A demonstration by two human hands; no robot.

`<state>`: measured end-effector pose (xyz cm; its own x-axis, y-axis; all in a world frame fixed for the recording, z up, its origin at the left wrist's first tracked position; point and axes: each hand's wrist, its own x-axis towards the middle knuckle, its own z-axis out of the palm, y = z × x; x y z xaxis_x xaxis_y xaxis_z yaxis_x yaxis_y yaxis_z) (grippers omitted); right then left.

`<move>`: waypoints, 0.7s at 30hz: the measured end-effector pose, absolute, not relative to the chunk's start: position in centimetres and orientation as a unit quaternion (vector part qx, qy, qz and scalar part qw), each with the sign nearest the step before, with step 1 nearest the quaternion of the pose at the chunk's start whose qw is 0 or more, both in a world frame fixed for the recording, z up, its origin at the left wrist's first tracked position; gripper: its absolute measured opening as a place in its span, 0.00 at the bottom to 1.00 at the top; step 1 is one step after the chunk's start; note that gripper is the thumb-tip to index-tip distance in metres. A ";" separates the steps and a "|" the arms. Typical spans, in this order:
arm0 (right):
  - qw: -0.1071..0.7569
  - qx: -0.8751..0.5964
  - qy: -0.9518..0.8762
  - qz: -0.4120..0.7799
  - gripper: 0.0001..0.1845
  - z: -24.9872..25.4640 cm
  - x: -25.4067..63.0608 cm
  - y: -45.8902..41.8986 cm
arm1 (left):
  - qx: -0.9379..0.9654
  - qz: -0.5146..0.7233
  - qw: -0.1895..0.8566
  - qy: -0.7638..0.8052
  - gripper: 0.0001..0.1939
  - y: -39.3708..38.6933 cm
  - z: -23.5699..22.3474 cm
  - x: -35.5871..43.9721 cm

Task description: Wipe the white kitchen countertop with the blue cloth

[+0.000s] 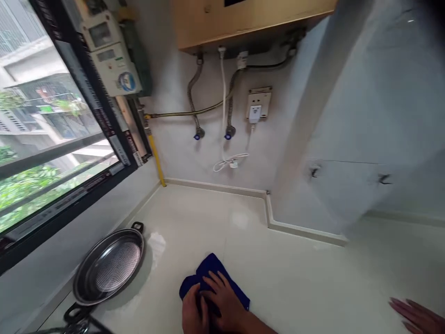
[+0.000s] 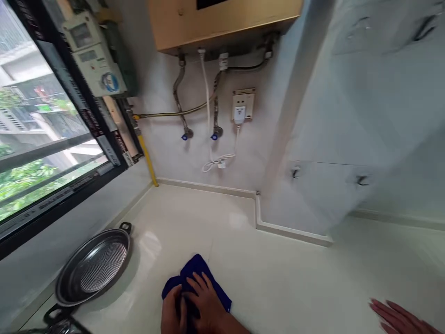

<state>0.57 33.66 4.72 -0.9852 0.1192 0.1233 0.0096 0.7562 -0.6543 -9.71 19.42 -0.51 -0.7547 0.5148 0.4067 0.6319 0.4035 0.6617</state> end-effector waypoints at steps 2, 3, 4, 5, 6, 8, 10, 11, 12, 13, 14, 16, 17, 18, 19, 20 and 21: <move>0.110 -0.019 -0.917 0.383 0.31 4.2 1.0 34.6 | -0.391 -0.369 0.079 -0.840 0.20 21.4 -1.2 -7.8; 0.135 -0.020 -0.906 0.401 0.28 3.8 1.6 35.2 | -0.406 -0.335 0.091 -0.845 0.21 22.0 -1.5 -7.1; 0.169 -0.029 -0.891 0.420 0.24 3.2 2.4 35.7 | -0.419 -0.302 0.105 -0.850 0.21 22.4 -1.6 -6.6; 0.210 -0.048 -0.873 0.438 0.20 2.6 3.4 36.3 | -0.428 -0.273 0.120 -0.853 0.22 22.6 -1.7 -6.2; 0.255 -0.075 -0.850 0.455 0.17 2.0 4.6 36.9 | -0.436 -0.247 0.133 -0.855 0.23 22.7 -1.7 -6.1; 0.333 -0.150 -0.798 0.480 0.17 0.8 7.1 38.1 | -0.449 -0.209 0.155 -0.855 0.25 22.9 -1.4 -6.1; 0.379 -0.215 -0.756 0.489 0.17 0.0 9.3 39.0 | -0.461 -0.180 0.165 -0.853 0.26 23.4 -0.6 -6.7; 0.391 -0.233 -0.746 0.487 0.16 -0.2 10.1 39.4 | -0.470 -0.168 0.165 -0.851 0.27 23.8 -0.1 -7.1; 0.397 -0.241 -0.744 0.480 0.16 -0.3 10.7 39.7 | -0.479 -0.158 0.163 -0.848 0.27 24.4 0.5 -7.5; 0.400 -0.242 -0.750 0.468 0.16 -0.4 10.9 40.0 | -0.486 -0.151 0.160 -0.846 0.27 25.0 1.0 -8.1; 0.401 -0.239 -0.760 0.452 0.16 -0.3 11.0 40.2 | -0.492 -0.145 0.157 -0.844 0.27 25.6 1.6 -8.6; 0.397 -0.242 -0.779 0.421 0.14 -0.2 10.4 40.5 | -0.496 -0.140 0.152 -0.843 0.27 26.8 2.5 -9.6; 0.395 -0.248 -0.784 0.410 0.14 -0.1 10.1 40.6 | -0.498 -0.139 0.151 -0.843 0.28 27.3 2.8 -10.1; 0.393 -0.255 -0.786 0.403 0.13 0.0 9.7 40.7 | -0.500 -0.140 0.148 -0.842 0.28 27.7 3.0 -10.5; 0.392 -0.263 -0.787 0.398 0.12 0.1 9.3 40.8 | -0.502 -0.142 0.145 -0.841 0.28 28.1 3.2 -10.9; 0.391 -0.269 -0.788 0.392 0.12 0.2 9.1 40.9 | -0.505 -0.144 0.142 -0.839 0.28 28.4 3.3 -11.3; 0.389 -0.274 -0.791 0.385 0.11 0.2 8.9 40.9 | -0.507 -0.146 0.138 -0.838 0.28 28.7 3.3 -11.6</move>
<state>8.88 40.93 0.21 -0.5469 0.7327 0.4050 0.1338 0.5540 -0.8217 -11.56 28.66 3.31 -0.4478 0.8096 0.3794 0.8902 0.4434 0.1044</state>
